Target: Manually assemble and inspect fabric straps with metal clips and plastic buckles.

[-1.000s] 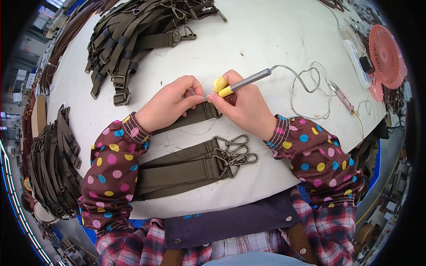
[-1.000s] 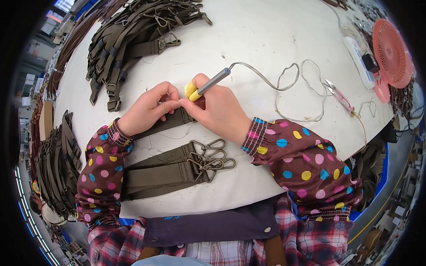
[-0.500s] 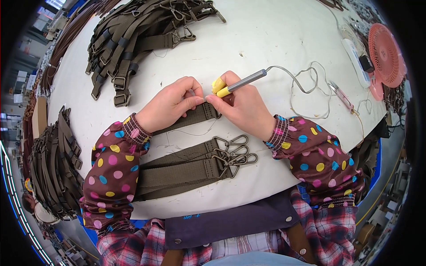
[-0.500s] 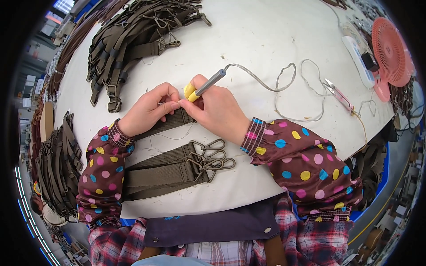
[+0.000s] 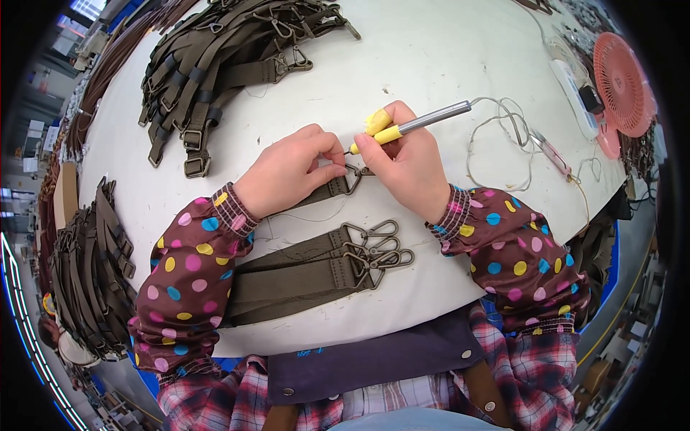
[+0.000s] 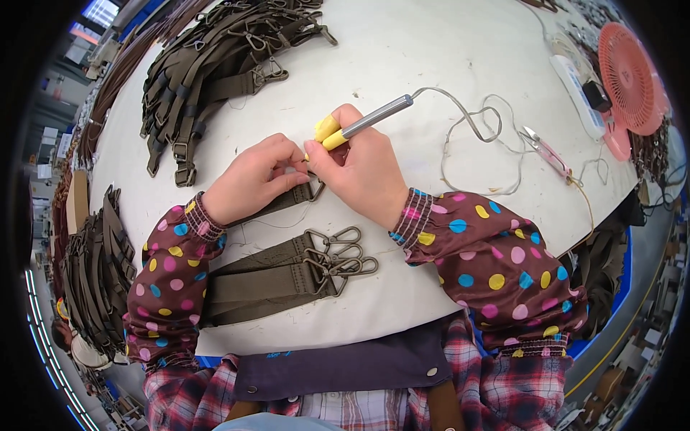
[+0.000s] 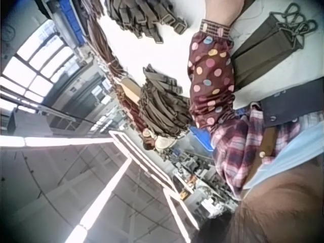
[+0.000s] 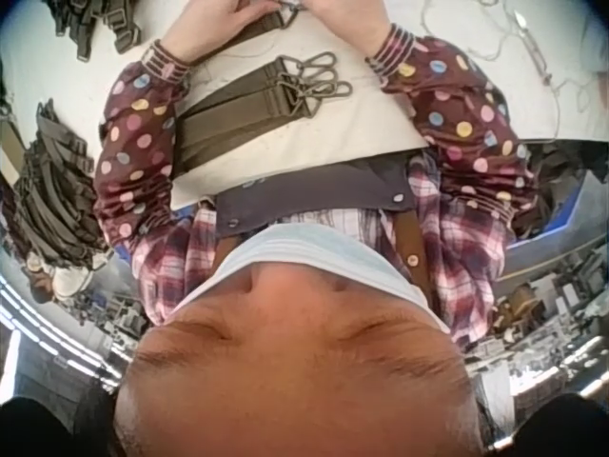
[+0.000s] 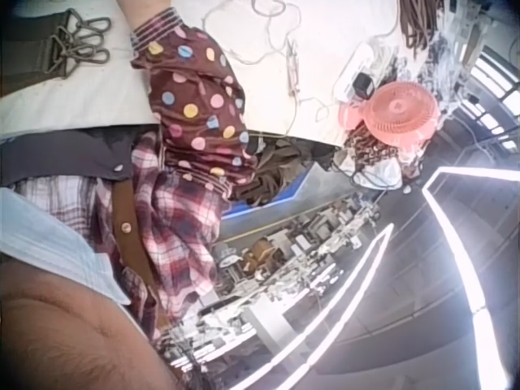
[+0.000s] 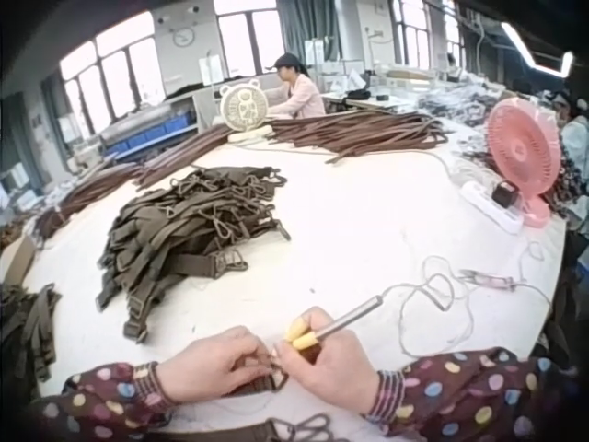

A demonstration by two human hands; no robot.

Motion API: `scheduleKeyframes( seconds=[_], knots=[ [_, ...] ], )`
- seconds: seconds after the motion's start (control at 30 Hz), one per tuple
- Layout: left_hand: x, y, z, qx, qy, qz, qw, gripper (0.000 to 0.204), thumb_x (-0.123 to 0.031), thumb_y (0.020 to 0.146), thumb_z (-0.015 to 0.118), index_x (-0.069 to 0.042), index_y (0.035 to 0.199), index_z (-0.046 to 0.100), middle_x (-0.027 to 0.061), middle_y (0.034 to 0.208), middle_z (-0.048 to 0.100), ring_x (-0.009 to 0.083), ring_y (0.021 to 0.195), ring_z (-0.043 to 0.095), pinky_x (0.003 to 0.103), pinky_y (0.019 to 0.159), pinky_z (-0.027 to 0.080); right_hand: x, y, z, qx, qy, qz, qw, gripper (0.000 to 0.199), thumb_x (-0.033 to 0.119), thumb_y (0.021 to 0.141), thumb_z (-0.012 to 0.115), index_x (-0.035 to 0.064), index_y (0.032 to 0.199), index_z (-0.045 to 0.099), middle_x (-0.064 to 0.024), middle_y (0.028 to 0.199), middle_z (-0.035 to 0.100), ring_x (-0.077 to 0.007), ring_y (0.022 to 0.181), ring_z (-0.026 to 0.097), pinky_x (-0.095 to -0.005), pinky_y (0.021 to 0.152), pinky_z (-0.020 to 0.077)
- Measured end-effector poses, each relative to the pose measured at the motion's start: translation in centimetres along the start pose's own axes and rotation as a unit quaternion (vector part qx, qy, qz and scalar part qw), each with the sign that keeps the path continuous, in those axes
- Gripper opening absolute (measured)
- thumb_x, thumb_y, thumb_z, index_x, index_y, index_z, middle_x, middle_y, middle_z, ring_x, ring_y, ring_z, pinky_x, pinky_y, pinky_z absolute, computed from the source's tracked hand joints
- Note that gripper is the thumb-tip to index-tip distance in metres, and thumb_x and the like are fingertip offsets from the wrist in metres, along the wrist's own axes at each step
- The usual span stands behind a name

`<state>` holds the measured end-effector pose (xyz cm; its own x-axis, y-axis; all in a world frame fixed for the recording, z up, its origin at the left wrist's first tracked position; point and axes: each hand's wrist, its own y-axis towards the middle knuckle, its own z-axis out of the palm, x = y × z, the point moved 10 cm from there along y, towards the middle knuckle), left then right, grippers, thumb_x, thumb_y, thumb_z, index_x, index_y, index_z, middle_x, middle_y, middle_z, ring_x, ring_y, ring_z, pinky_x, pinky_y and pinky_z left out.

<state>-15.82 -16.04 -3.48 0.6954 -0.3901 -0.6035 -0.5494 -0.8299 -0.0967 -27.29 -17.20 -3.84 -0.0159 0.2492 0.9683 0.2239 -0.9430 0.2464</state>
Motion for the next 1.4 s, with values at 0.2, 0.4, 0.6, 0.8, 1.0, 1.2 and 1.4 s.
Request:
scheduleKeyframes(
  seconds=[0.2,0.4,0.6,0.8,1.0,1.2,1.4],
  knots=[
    [1.4,-0.6,-0.6,-0.046,-0.094,-0.031,0.994,0.013,-0.009,0.087,0.064,-0.001,0.091,0.055,0.0040,0.077,0.060,0.0096,0.067,0.054,0.024,0.060,0.046,0.3,-0.3,0.6,0.049,-0.008,0.023,0.999,0.017,0.007,0.089,0.061,0.0038,0.091,0.045,-0.0003,0.079,0.054,-0.0020,0.064,0.050,-0.0178,0.054,0.0411],
    [1.9,-0.9,-1.0,-0.076,-0.110,-0.047,0.990,0.015,-0.010,0.087,0.063,0.001,0.087,0.052,0.0087,0.076,0.064,0.0175,0.065,0.062,0.028,0.060,0.050,0.2,-0.5,2.1,0.099,-0.075,0.003,0.992,0.019,0.009,0.088,0.063,0.0024,0.091,0.045,-0.0008,0.075,0.054,-0.0032,0.063,0.050,-0.0193,0.053,0.0422],
    [4.3,-0.9,0.1,-0.063,-0.226,-0.091,0.968,0.017,-0.011,0.088,0.062,0.001,0.086,0.050,0.0059,0.074,0.063,0.0098,0.064,0.059,0.024,0.057,0.049,-0.1,-0.4,2.4,0.101,-0.119,0.007,0.988,0.021,0.011,0.089,0.063,0.0014,0.091,0.045,-0.0036,0.075,0.054,-0.0052,0.062,0.052,-0.0207,0.053,0.0433],
    [4.1,-0.9,0.7,-0.023,-0.231,-0.106,0.967,0.012,-0.012,0.094,0.056,-0.003,0.092,0.048,0.0001,0.083,0.057,0.0041,0.072,0.053,0.018,0.060,0.046,0.0,-0.4,2.3,0.100,-0.136,0.006,0.986,0.021,0.011,0.089,0.063,0.0008,0.092,0.045,-0.0044,0.074,0.054,-0.0064,0.061,0.053,-0.0215,0.053,0.0437],
    [4.1,-0.9,0.7,-0.018,-0.223,-0.107,0.969,0.013,-0.013,0.094,0.057,-0.003,0.092,0.048,-0.0002,0.083,0.057,0.0037,0.073,0.052,0.018,0.061,0.046,0.1,-0.4,2.3,0.097,-0.145,-0.005,0.985,0.021,0.012,0.088,0.063,0.0009,0.092,0.045,-0.0054,0.072,0.055,-0.0077,0.059,0.053,-0.0224,0.052,0.0430],
    [3.7,-1.0,0.6,-0.012,-0.216,-0.079,0.973,0.012,-0.013,0.094,0.056,-0.004,0.092,0.048,-0.0006,0.083,0.057,0.0037,0.073,0.052,0.018,0.061,0.046,0.2,-0.4,2.4,0.097,-0.158,-0.015,0.983,0.021,0.012,0.088,0.063,0.0010,0.092,0.046,-0.0056,0.072,0.055,-0.0079,0.059,0.053,-0.0226,0.052,0.0426],
    [4.0,-1.6,-0.5,-0.044,-0.250,-0.124,0.959,0.010,-0.010,0.091,0.058,-0.005,0.092,0.049,0.0013,0.085,0.058,0.0091,0.071,0.057,0.022,0.062,0.048,0.4,-0.5,2.2,0.093,-0.126,-0.007,0.988,0.020,0.011,0.089,0.063,0.0013,0.092,0.046,-0.0048,0.073,0.054,-0.0073,0.060,0.053,-0.0222,0.052,0.0427]
  ],
)
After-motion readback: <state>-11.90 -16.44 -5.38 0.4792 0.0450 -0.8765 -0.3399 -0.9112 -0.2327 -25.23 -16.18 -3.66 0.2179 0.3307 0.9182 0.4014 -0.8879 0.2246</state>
